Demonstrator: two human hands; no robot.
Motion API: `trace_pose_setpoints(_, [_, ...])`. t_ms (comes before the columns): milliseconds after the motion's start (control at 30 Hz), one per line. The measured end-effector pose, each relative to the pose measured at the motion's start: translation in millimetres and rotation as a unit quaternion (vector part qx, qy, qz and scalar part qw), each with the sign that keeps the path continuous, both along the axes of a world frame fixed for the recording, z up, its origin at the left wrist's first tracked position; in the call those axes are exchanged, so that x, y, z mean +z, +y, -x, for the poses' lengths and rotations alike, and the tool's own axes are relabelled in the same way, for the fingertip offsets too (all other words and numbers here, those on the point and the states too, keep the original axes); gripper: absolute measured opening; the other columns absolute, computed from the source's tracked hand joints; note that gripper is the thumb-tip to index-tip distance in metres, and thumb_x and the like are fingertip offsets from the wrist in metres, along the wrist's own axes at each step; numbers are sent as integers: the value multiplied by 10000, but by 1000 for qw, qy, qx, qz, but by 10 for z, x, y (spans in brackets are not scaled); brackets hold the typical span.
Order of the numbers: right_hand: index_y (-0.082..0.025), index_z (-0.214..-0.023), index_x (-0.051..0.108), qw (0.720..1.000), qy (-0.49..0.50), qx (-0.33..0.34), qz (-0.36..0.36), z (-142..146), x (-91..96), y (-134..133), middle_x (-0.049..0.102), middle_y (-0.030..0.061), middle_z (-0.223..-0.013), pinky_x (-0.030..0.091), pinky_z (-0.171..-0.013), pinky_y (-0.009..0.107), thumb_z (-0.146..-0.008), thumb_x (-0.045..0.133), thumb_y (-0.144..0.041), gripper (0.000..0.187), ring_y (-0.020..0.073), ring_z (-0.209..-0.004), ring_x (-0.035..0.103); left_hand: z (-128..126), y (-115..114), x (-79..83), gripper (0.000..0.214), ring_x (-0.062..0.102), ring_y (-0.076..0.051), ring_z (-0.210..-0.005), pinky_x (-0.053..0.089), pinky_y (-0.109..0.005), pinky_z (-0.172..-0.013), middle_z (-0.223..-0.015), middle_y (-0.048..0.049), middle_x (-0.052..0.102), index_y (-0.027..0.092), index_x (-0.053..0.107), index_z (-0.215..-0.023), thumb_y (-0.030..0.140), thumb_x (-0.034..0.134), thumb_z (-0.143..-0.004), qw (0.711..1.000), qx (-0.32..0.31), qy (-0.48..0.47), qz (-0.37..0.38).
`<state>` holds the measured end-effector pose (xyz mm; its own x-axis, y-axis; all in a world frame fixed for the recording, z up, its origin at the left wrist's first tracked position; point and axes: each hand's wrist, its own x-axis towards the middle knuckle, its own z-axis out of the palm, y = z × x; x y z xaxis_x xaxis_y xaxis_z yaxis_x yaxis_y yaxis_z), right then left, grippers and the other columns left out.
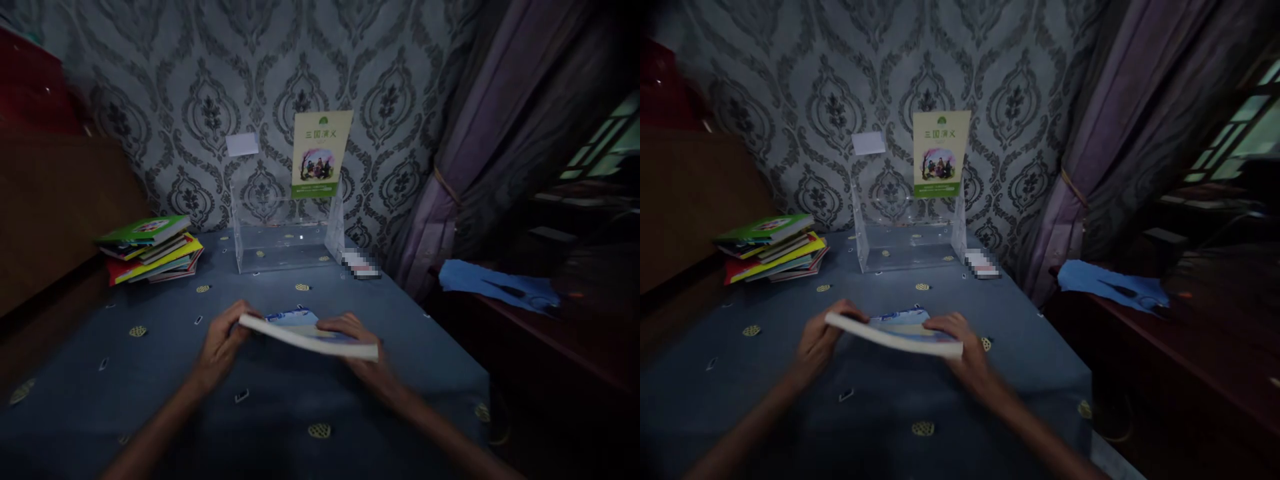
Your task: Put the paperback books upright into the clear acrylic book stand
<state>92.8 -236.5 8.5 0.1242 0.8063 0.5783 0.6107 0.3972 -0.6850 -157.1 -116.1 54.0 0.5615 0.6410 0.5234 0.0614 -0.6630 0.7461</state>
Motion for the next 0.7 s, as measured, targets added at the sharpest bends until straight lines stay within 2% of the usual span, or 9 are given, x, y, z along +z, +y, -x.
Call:
trace_pose_setpoints(67, [-215,-827,723,997,46,-32,47,-6,11,259,729,65,-848,544,-777,401,-835,630,-507,306,260,-816,665,-249,146,116,584,522,-152,-619,457,-244,-578,-633,-8,544,180,591,-690,706,429,-886,995,47,-65,51])
trace_pose_setpoints(133, [-200,-773,705,991,102,-44,70,-17,71,479,709,48,-787,546,-742,388,-802,656,-522,328,248,-767,655,-477,334,214,550,466,-122,-566,413,-211,-525,-595,21,498,183,552,-677,694,483,-867,984,70,-126,103])
trace_pose_setpoints(200, [-189,-838,702,983,171,-3,69,-42,181,650,717,46,-814,554,-739,383,-775,678,-531,348,244,-776,669,-666,536,297,484,501,-117,-600,440,-202,-569,-658,21,558,183,579,-753,654,533,-854,968,60,-193,148])
trace_pose_setpoints(300, [-184,-998,666,953,280,69,95,-120,337,823,740,49,-862,578,-690,368,-739,715,-538,441,245,-778,707,-857,784,334,343,592,-122,-710,496,-213,-691,-823,10,654,191,604,-940,512,622,-823,936,46,-278,213])
trace_pose_setpoints(400, [-189,-1097,592,923,344,76,156,-235,315,928,741,29,-773,572,-567,340,-684,758,-531,561,228,-637,709,-928,923,176,330,631,-125,-692,521,-228,-679,-827,18,672,211,553,-1080,351,643,-795,907,60,-273,314])
trace_pose_setpoints(500, [-187,-1124,548,907,363,49,206,-332,102,984,731,16,-712,542,-497,307,-657,775,-506,609,213,-560,695,-907,1000,-133,389,629,-141,-598,524,-251,-588,-735,27,651,222,486,-1104,307,651,-762,894,70,-183,404])
trace_pose_setpoints(600, [-171,-1108,547,906,337,25,254,-392,-113,995,710,7,-665,496,-450,278,-670,749,-513,591,205,-537,679,-850,1089,-408,401,603,-150,-549,494,-251,-515,-668,32,607,212,474,-1053,363,660,-730,920,65,-44,385])
trace_pose_setpoints(700, [-160,-1038,591,936,206,-5,286,-455,-160,970,675,5,-610,443,-447,264,-741,684,-510,469,204,-544,660,-794,1197,-523,338,542,-145,-498,424,-228,-458,-592,45,545,191,517,-949,364,672,-703,937,72,40,339])
